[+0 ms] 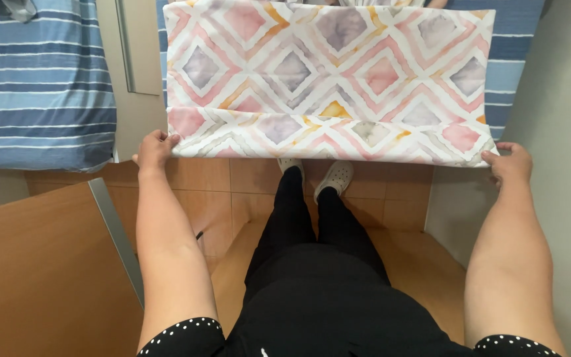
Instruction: Fold linens such as sheets and pillowcases and organize them into a wardrobe.
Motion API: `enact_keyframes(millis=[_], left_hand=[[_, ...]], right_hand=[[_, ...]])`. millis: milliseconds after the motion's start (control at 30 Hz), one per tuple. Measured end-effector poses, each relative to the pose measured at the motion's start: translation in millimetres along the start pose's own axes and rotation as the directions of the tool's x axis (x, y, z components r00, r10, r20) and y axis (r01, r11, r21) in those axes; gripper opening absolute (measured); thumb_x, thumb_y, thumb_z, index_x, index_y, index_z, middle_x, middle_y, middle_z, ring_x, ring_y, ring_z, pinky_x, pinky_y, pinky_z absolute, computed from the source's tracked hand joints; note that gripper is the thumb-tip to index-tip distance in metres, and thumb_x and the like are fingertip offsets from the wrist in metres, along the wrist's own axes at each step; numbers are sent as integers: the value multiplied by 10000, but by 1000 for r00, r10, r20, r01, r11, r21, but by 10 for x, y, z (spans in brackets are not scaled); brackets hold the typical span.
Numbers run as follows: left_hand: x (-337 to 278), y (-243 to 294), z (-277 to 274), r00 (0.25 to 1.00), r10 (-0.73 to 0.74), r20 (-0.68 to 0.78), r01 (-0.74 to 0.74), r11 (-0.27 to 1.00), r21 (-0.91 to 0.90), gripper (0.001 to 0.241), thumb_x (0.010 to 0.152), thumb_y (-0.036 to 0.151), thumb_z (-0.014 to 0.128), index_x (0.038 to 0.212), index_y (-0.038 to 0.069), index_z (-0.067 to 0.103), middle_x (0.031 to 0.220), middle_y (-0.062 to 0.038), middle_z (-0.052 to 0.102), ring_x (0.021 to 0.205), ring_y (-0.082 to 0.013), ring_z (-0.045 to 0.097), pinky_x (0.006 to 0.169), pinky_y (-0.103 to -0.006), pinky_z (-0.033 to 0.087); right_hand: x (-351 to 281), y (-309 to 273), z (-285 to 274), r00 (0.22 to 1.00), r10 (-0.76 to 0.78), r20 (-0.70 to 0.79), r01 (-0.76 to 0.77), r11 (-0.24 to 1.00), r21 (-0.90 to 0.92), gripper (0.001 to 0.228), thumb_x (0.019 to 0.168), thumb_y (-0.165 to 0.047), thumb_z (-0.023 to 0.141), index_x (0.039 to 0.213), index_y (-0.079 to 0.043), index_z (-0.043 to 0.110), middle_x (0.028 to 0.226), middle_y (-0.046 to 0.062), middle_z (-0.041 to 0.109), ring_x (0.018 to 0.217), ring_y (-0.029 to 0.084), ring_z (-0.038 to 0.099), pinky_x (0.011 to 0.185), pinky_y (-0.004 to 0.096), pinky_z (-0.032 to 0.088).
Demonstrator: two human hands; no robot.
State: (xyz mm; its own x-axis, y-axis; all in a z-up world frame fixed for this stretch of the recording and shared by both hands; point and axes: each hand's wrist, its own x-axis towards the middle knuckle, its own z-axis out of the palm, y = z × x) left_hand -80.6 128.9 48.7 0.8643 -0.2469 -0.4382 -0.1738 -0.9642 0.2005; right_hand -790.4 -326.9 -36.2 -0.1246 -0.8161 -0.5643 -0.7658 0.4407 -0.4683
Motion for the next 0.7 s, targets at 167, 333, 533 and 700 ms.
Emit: enact_keyframes(millis=[167, 333, 533, 700], left_hand=[[-313, -195, -36, 999, -32, -11, 33, 999, 21, 412, 788, 437, 872, 955, 103, 697, 984, -91, 735, 959, -300, 676, 835, -451, 502], [197, -728, 255, 997, -38, 66, 44, 996, -79, 425, 760, 347, 932, 952, 58, 687, 963, -134, 741, 873, -262, 678, 752, -384, 507], [420, 82, 5, 983, -150, 102, 180, 725, -665, 359, 853, 336, 870, 1023, 96, 664, 907, -62, 731, 709, -160, 649, 539, -300, 453], [681, 957, 1, 894, -369, 255, 386, 345, -855, 311, 905, 383, 767, 1075, 136, 686, 925, -30, 727, 744, -159, 632, 566, -310, 393]], right_hand=[[-252, 111, -82, 995, 51, 86, -62, 990, 128, 432, 896, -17, 768, 1279, -19, 567, 1011, 199, 689, 728, 287, 691, 610, 483, 617], [-13, 201, -187, 978, 69, 195, -137, 924, 358, 347, 953, -56, 746, 1255, -21, 579, 1001, 152, 685, 738, 250, 688, 629, 459, 645], [590, -175, -100, 962, -79, 261, -81, 832, 549, 259, 1002, 2, 692, 1248, 17, 612, 1028, 126, 718, 800, 199, 755, 623, 352, 503], [964, -730, 349, 976, -213, 51, 131, 754, 644, 386, 870, 188, 641, 1204, -4, 620, 1025, 87, 711, 792, 147, 774, 680, 262, 689]])
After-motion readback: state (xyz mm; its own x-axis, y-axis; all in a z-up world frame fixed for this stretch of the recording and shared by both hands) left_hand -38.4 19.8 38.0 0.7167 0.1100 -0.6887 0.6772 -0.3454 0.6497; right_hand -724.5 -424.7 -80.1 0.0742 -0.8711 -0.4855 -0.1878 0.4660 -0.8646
